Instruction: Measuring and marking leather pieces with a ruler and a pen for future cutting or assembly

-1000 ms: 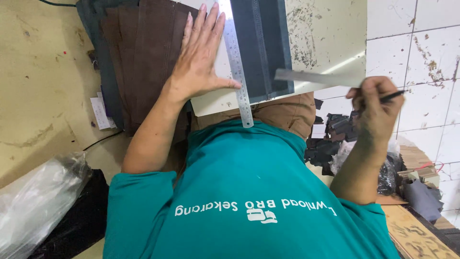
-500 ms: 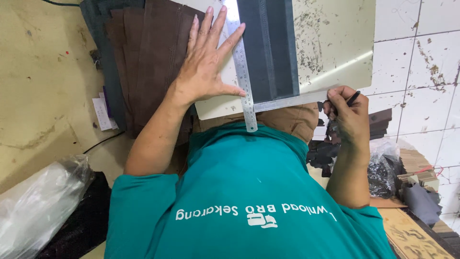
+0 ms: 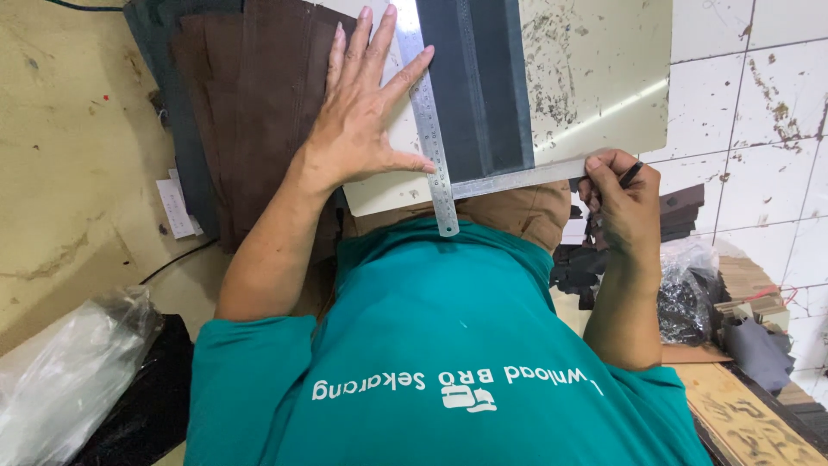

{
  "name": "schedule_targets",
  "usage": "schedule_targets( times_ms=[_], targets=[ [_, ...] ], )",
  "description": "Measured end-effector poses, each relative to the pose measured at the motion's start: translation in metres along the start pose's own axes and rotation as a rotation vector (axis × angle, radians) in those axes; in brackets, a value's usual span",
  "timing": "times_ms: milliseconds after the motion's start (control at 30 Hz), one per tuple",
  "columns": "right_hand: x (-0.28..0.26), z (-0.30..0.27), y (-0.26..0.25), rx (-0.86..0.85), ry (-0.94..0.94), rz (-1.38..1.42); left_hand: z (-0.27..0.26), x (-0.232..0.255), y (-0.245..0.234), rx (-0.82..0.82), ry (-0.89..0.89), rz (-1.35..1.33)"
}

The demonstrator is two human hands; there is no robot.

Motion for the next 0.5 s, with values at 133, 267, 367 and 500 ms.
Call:
schedule_targets(
  times_ms=[133, 267, 367, 500],
  targets=[
    [0.0004, 0.0001, 0.0006, -0.007, -0.023, -0.028, 0.0012, -0.0006, -0.0007, -0.009, -0.002, -0.007],
    [0.0012, 0.0004, 0.0007, -0.014, -0.047, -0.034, 0.0004, -0.0016, -0.0001, -0.004, 0.003, -0.028],
    [-0.0017, -0.0004, 0.0021, -0.018, -0.056, -0.032, 0.0003, -0.0026, 0.0015, -0.012, -0.001, -0.029],
    [-0.0025, -0.0016, 0.0032, -0.011, -0.052, -0.019, 0.0007, -0.0036, 0.0032, -0.022, -0.01, -0.012]
  ],
)
Point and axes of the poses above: each hand's wrist, its own z-axis towards the middle knuckle, its own y-axis out of the palm, x = y × z, the point moved 6 cm from there along z, towards the middle knuckle, and after that the axes turned 6 degrees about -y, right-handed, at the moved point
